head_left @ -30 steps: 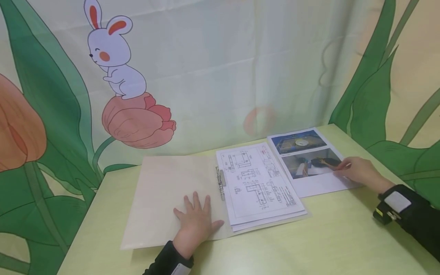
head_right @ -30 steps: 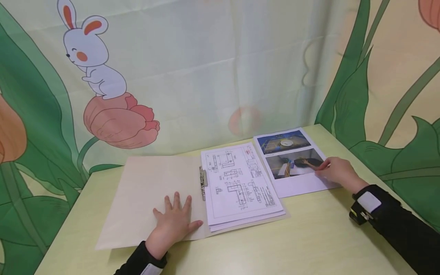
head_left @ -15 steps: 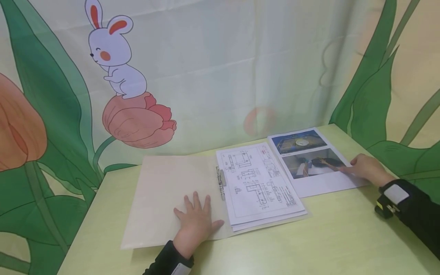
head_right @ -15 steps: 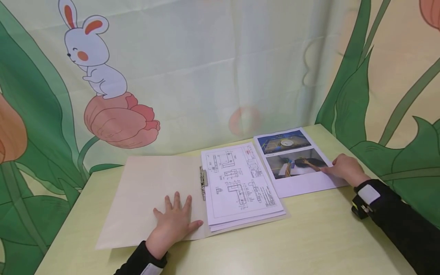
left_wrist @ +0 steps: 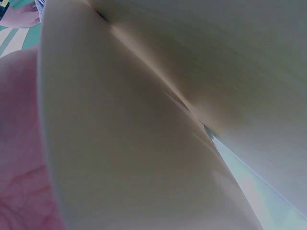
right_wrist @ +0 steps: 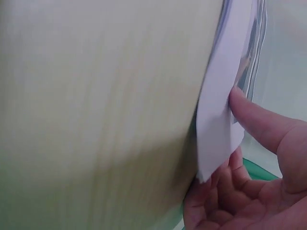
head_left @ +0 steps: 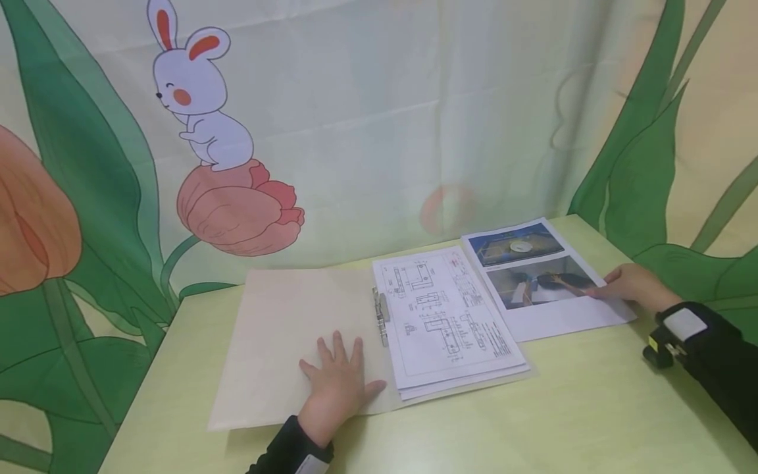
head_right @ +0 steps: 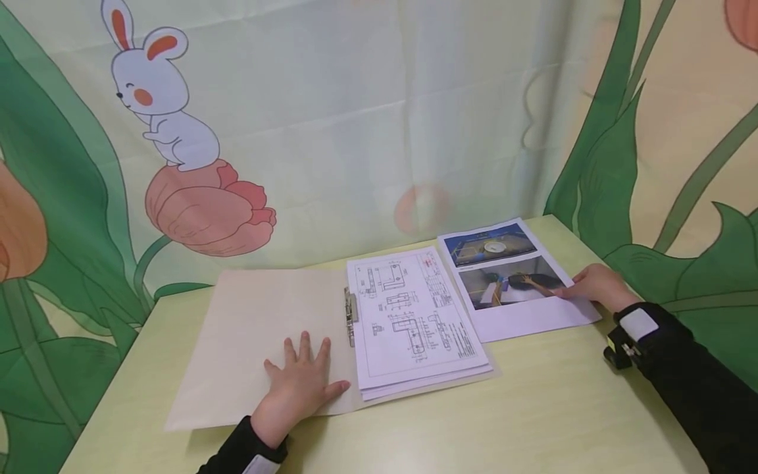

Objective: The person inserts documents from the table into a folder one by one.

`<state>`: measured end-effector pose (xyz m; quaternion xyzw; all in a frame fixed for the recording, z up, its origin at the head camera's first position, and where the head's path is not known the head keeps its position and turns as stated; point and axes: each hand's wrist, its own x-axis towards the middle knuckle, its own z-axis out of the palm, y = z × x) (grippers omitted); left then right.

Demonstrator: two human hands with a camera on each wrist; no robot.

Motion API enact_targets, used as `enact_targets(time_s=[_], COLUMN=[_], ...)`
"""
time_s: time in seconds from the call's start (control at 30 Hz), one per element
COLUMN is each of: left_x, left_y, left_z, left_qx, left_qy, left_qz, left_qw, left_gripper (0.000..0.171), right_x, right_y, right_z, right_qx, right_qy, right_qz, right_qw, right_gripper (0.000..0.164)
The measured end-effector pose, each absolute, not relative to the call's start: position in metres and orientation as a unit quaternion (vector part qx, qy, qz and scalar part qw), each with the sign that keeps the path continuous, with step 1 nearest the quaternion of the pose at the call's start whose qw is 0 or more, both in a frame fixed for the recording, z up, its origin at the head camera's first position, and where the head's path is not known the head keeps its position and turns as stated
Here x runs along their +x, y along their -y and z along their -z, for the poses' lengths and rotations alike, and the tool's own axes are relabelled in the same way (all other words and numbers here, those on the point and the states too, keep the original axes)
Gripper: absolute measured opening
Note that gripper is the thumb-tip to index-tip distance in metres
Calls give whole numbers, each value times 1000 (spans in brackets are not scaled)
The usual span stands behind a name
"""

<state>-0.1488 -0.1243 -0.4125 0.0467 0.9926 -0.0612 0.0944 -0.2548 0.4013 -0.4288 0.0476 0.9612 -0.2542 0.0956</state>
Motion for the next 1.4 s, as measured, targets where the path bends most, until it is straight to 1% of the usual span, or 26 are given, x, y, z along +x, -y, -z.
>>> enact_targets(time_s=[0.37, 0.63, 1.0, 1.4], left_x=[-149, -148, -149, -149], left_y=[123, 124, 124, 125], left_z=[410, 411, 413, 415], left_qx=[45, 43, 45, 50], left_qy=[-992, -993, -993, -993], left_qz=[63, 52, 49, 50], left_qw=[98, 99, 96, 90], left_gripper=[88, 87, 88, 88], right_x=[-248, -246, -244, -242], right_y=[-409, -409, -410, -412], right_z=[436, 434, 431, 431], right_qx=[56, 68, 51, 53], right_qy=[-950, -938, -939, -944], right_qz=[299, 326, 328, 316], right_qw=[71, 98, 94, 82], right_gripper=[72, 77, 68, 68])
